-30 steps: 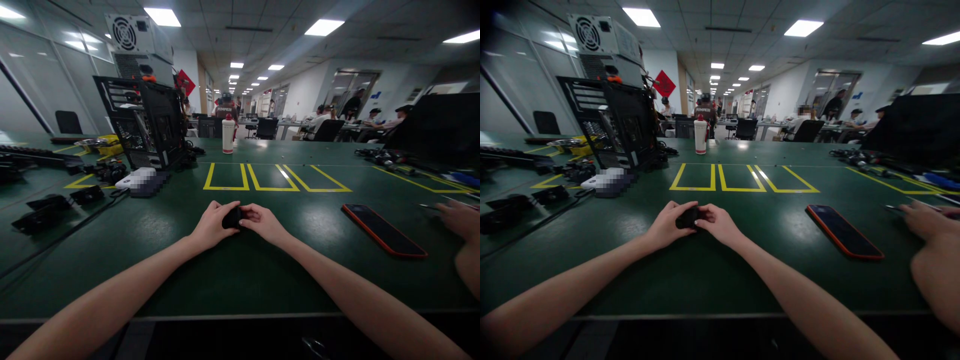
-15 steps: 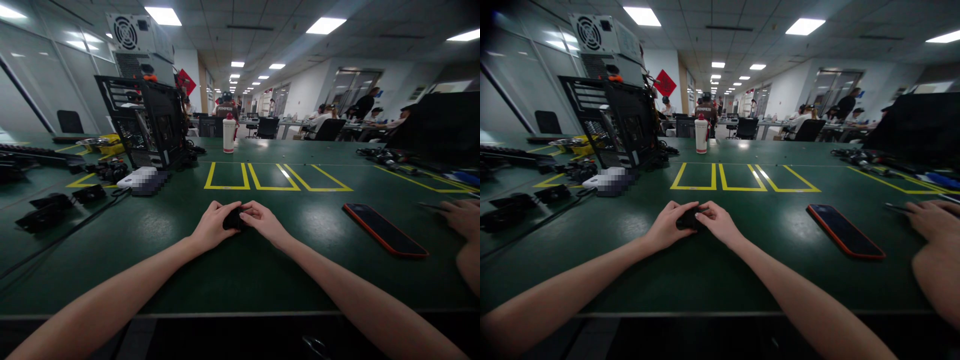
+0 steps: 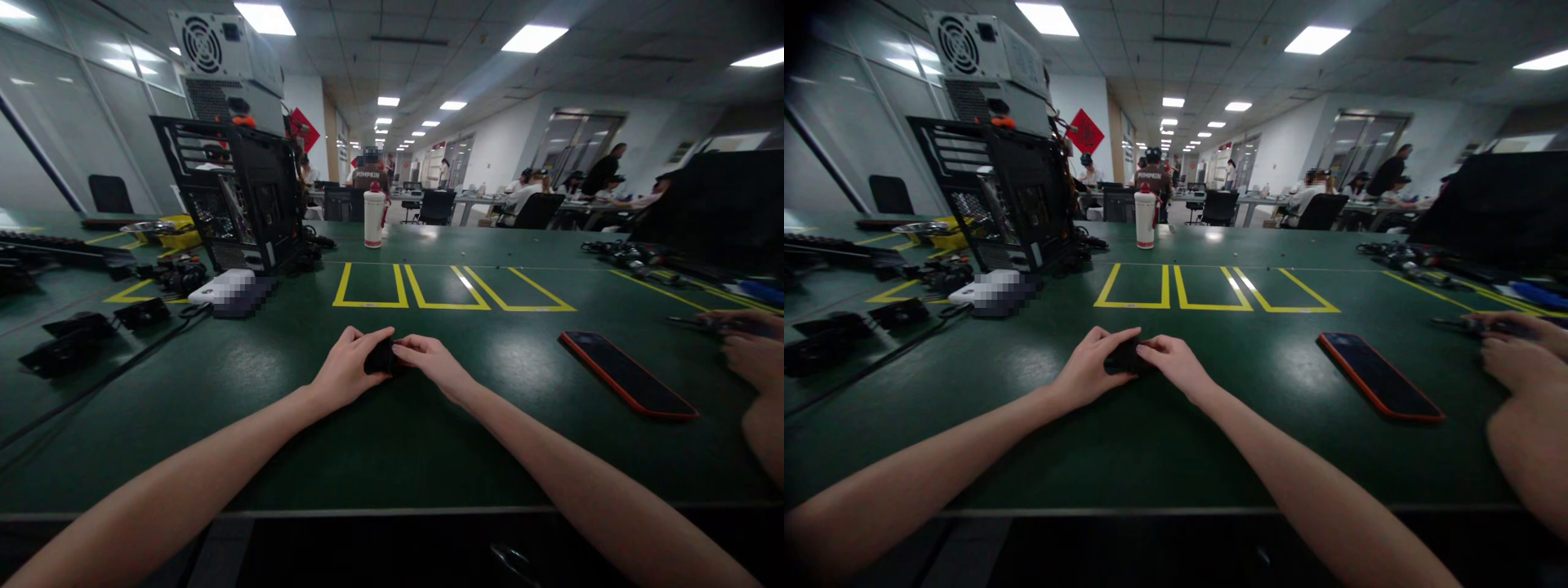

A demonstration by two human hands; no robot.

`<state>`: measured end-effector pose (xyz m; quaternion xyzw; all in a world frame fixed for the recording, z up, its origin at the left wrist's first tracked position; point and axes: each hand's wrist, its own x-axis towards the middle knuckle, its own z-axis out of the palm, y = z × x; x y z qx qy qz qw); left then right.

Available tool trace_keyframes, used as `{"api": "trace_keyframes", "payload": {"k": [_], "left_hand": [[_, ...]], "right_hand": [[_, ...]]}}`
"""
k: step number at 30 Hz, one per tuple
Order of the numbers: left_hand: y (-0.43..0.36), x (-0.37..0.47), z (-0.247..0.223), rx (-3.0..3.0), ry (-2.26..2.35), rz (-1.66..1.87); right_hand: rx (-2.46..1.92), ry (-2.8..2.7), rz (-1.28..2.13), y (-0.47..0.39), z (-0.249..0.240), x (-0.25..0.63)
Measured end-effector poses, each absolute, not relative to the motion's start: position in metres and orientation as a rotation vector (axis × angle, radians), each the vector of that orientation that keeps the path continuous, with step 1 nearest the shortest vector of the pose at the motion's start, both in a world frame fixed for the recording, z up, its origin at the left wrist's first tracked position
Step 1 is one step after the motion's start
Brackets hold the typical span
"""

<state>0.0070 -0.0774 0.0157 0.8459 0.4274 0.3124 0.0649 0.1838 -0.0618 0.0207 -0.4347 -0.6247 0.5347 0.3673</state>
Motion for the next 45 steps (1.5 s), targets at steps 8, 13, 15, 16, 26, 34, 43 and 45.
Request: {"api": "trace_keyframes", "payload": {"k": [8,13,15,16,26,34,43,45], "left_hand": [[-0.076,0.007,0.015,2.563,1.307,0.944],[-0.076,0.007,0.014,2.575,1.304,0.956],[-0.077,0.007,0.013,2.582,1.285,0.976],[-0.077,0.007,0.013,2.582,1.271,0.997],[-0.075,0.009,0.002,2.212,1.322,1.208],[-0.074,0.009,0.004,2.238,1.288,1.198],[-0.069,0.004,0.009,2.32,1.296,1.047],[-0.065,0.002,0.009,2.299,1.281,1.006]], "right_hand": [[-0.991,-1.736,1.164,-0.067,0.021,0.185],[-0.961,-1.808,1.196,-0.071,0.024,0.187],[-0.964,-1.793,1.219,-0.072,0.024,0.187],[-0.963,-1.785,1.226,-0.072,0.024,0.187],[-1.004,-1.719,1.156,-0.068,0.018,0.184],[-1.012,-1.744,1.109,-0.066,0.011,0.184],[-0.946,-1.755,1.163,-0.062,0.006,0.184],[-0.948,-1.763,1.165,-0.061,0.006,0.184]]}}
